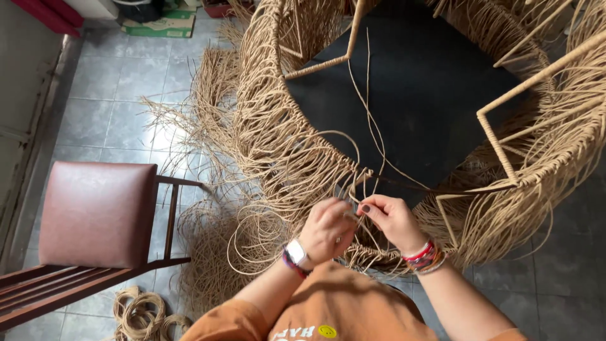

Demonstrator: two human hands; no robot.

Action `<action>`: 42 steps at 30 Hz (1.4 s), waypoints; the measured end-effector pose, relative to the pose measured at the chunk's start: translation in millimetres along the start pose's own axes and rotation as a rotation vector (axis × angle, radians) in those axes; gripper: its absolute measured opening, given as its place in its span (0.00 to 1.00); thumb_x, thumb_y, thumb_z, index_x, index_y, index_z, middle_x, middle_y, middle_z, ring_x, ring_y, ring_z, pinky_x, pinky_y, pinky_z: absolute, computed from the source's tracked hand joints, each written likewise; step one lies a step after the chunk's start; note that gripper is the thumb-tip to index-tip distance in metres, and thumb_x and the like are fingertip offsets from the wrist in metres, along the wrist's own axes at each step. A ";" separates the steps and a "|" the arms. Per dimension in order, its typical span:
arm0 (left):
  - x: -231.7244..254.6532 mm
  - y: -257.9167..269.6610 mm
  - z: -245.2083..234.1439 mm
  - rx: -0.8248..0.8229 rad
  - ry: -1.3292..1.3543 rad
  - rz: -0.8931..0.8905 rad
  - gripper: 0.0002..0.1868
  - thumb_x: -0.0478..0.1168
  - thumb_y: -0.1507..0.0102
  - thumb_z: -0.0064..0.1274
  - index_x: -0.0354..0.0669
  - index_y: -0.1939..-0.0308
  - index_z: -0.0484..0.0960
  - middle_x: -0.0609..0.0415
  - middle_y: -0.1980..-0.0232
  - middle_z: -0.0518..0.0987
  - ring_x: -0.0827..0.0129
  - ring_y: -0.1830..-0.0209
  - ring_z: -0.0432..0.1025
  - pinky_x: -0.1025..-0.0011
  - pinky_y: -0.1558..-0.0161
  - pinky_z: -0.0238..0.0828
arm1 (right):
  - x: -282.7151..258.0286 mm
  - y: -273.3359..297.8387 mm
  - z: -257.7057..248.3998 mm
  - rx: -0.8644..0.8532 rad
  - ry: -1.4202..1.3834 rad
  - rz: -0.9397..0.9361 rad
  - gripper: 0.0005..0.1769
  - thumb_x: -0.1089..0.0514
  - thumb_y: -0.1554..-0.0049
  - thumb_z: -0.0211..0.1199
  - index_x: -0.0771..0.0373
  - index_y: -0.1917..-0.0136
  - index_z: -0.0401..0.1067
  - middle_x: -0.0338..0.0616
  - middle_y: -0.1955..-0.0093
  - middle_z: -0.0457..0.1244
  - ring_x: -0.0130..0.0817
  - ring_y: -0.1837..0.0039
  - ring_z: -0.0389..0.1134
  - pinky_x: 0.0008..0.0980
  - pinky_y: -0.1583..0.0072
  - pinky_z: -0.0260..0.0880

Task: Weaving dried straw strands through a large furniture frame to create a decorative cover.

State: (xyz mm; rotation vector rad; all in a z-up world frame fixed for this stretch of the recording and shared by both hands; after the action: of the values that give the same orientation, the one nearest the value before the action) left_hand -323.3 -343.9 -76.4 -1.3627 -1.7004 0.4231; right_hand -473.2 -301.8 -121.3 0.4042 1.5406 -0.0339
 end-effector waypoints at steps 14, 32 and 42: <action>-11.6 63.5 101.7 -0.762 0.969 -0.773 0.09 0.42 0.31 0.51 0.45 0.58 0.86 0.42 0.76 0.79 0.59 0.79 0.74 0.59 0.74 0.73 | -7.4 5.4 -1.2 0.313 0.376 -0.201 0.10 0.62 0.41 0.65 0.55 0.49 0.84 0.42 0.59 0.75 0.33 0.54 0.77 0.34 0.52 0.75; 9.5 148.4 155.9 -0.982 1.374 -0.614 0.04 0.37 0.31 0.56 0.45 0.58 0.86 0.48 0.64 0.84 0.65 0.66 0.76 0.70 0.57 0.71 | 19.3 -2.3 1.3 0.023 0.025 -0.078 0.18 0.64 0.37 0.57 0.68 0.35 0.76 0.57 0.45 0.73 0.36 0.42 0.73 0.36 0.39 0.73; -9.5 187.3 168.5 -1.160 0.949 -0.370 0.12 0.51 0.32 0.55 0.54 0.51 0.86 0.56 0.58 0.85 0.57 0.54 0.80 0.62 0.45 0.74 | 18.0 -6.8 9.8 0.003 -0.055 -0.084 0.18 0.64 0.36 0.55 0.69 0.35 0.75 0.54 0.42 0.73 0.36 0.40 0.73 0.33 0.40 0.74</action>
State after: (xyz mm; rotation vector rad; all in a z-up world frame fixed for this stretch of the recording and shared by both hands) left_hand -344.9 -246.4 -308.0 -1.5146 -1.2470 -1.4152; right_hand -464.8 -306.7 -140.6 0.3375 1.5028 -0.1118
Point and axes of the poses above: each hand's wrist, its own y-axis away from the middle knuckle, its own z-axis out of the palm, x = y × z, the point moved 9 cm from there along -y, towards the middle knuckle
